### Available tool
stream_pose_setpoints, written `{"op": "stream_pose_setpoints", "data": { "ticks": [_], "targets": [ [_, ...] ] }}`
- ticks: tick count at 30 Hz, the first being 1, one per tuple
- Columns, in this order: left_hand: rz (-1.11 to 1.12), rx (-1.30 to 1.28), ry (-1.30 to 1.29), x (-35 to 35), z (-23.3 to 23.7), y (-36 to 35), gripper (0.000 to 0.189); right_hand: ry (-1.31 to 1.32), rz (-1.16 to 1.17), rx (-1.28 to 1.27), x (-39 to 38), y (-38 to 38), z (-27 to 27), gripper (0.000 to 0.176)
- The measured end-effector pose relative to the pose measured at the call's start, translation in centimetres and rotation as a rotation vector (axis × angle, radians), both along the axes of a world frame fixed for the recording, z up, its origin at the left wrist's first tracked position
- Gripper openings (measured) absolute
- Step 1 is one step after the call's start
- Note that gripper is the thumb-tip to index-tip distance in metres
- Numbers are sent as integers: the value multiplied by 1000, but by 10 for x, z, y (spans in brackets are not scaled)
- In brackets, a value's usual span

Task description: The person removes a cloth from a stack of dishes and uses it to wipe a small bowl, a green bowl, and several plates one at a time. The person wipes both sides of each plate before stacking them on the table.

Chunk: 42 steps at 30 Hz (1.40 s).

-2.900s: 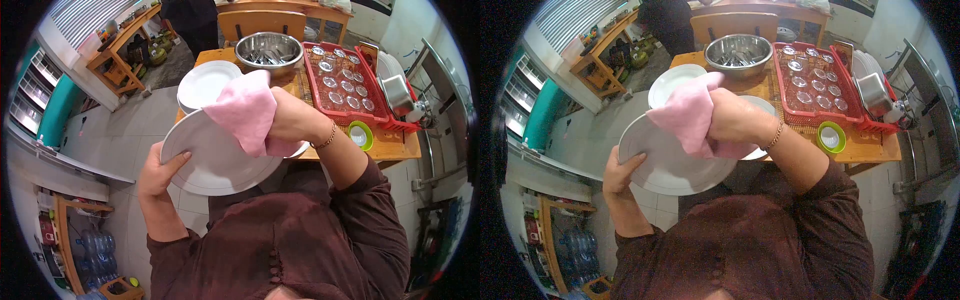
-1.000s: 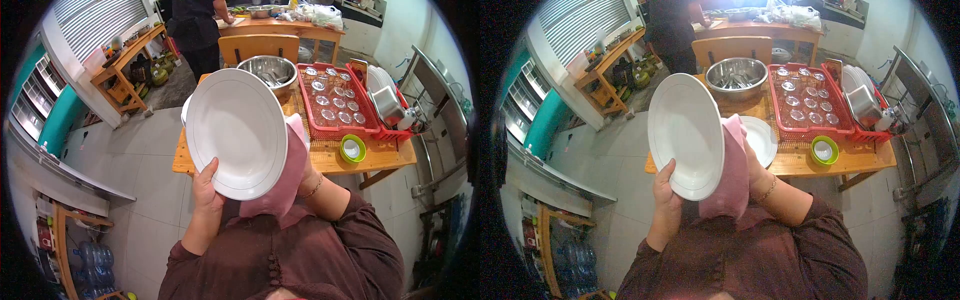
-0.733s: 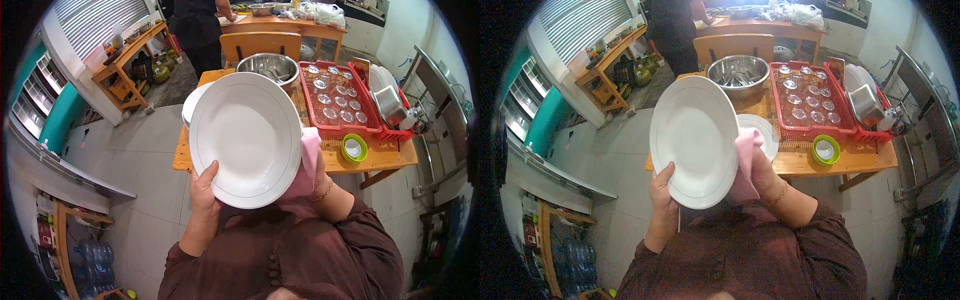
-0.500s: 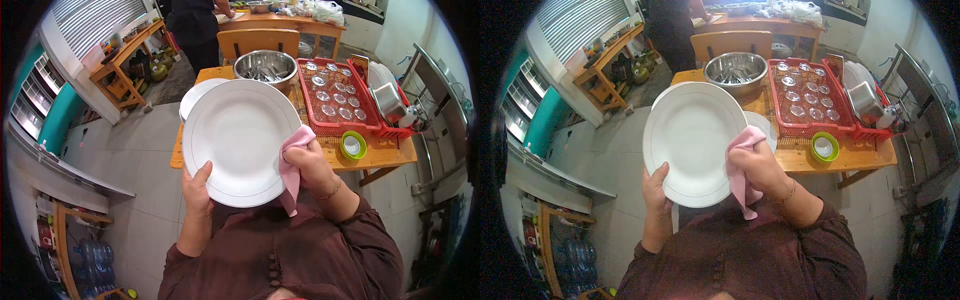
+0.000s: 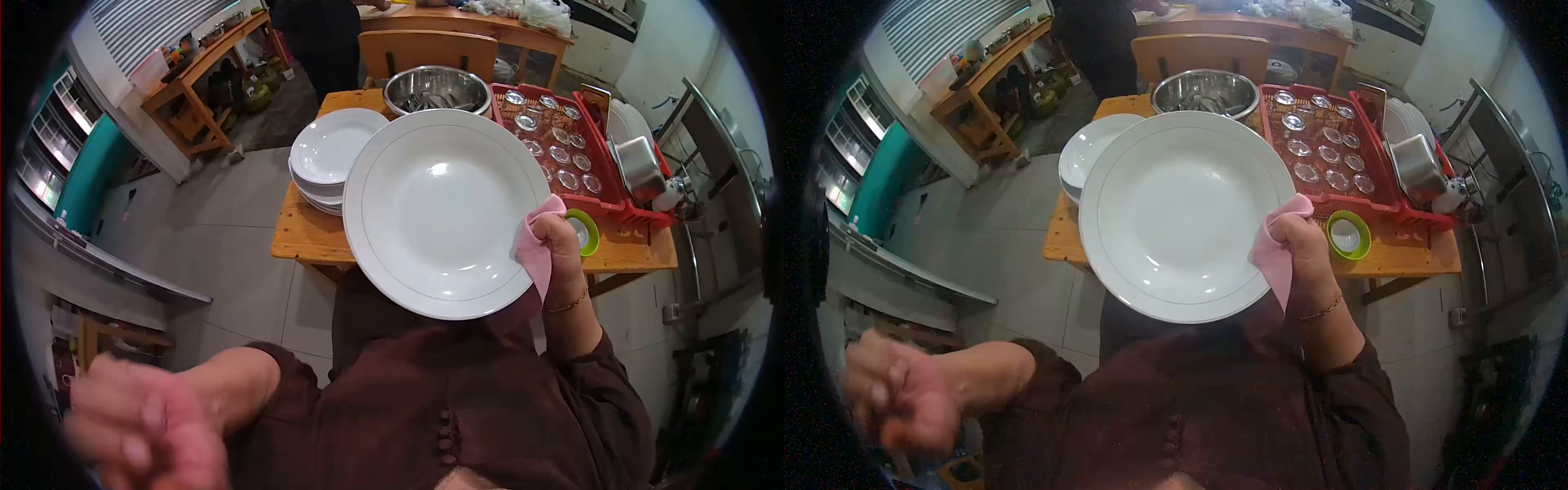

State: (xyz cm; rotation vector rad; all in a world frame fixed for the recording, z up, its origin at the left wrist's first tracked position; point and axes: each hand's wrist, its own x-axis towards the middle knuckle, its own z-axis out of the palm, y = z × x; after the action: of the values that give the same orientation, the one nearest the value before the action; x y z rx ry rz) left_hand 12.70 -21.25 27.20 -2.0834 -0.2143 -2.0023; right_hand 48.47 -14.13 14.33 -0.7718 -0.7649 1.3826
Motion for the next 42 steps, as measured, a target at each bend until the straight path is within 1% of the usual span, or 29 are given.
{"op": "stream_pose_setpoints", "data": {
  "ticks": [1, 2, 3, 6, 9, 11, 13, 17, 19, 23, 25, 26, 28, 30, 32, 33, 35, 36, 38, 41, 42],
  "targets": [
    [3, 87, 106, 4, 10, -4, 22, 13, -22, 2, 2, -1, 1, 15],
    [44, 98, 241, 9, 19, -8, 29, 15, -18, 29, 7, -1, -3, 15],
    [87, 110, 376, 13, 24, -12, 45, 52, -7, 47, 11, 0, -8, 16],
    [77, 210, 390, 30, 34, -5, 37, 233, 41, 74, 19, 1, -15, 17],
    [112, 179, 391, 41, 39, -11, 25, 80, -42, -50, 8, -6, 3, 17],
    [88, 73, 419, 17, 50, -26, 19, 37, -24, -79, 4, -8, 5, 17],
    [20, 26, 435, 2, 52, -30, 17, 20, 14, -76, 1, -7, 1, 17],
    [-252, 98, 462, -13, 53, -16, 19, 7, 42, -83, 2, -2, -6, 17],
    [-278, 109, 403, -13, 51, -11, 20, 5, 47, -95, 3, -1, -6, 17],
    [-79, 66, 137, -16, 14, -4, 29, 7, 18, -90, -6, 0, 0, 16],
    [116, -73, 117, -8, -5, 10, 24, 17, 25, -111, -8, 0, 0, 16],
    [72, -292, 78, 3, -17, 22, 25, 24, 49, -128, -8, 0, 0, 16],
    [-6, -730, -45, 35, -36, 50, 33, -9, 64, -157, -7, 2, -2, 16],
    [-19, -1213, -4, 36, -70, 80, 44, -93, 51, -189, -8, 3, -7, 19],
    [-332, -1463, -149, 28, -110, 106, 48, -152, 46, -193, -12, 4, -7, 28],
    [-479, -1536, -198, 20, -113, 113, 50, -182, 45, -195, -14, 5, -7, 33],
    [-783, -1662, -299, 4, -114, 124, 54, -163, 105, -142, -14, 12, -13, 41],
    [-672, -1628, -282, 2, -116, 126, 55, -152, 134, -112, -14, 14, -15, 44],
    [-455, -1554, -245, 2, -120, 129, 58, -163, 161, -119, -15, 14, -13, 45],
    [-811, -1665, -34, 16, -118, 130, 61, -201, 230, -85, -20, 11, -5, 44],
    [-908, -1732, 29, 16, -123, 130, 55, -219, 256, -63, -21, 12, -2, 43]
  ]
}}
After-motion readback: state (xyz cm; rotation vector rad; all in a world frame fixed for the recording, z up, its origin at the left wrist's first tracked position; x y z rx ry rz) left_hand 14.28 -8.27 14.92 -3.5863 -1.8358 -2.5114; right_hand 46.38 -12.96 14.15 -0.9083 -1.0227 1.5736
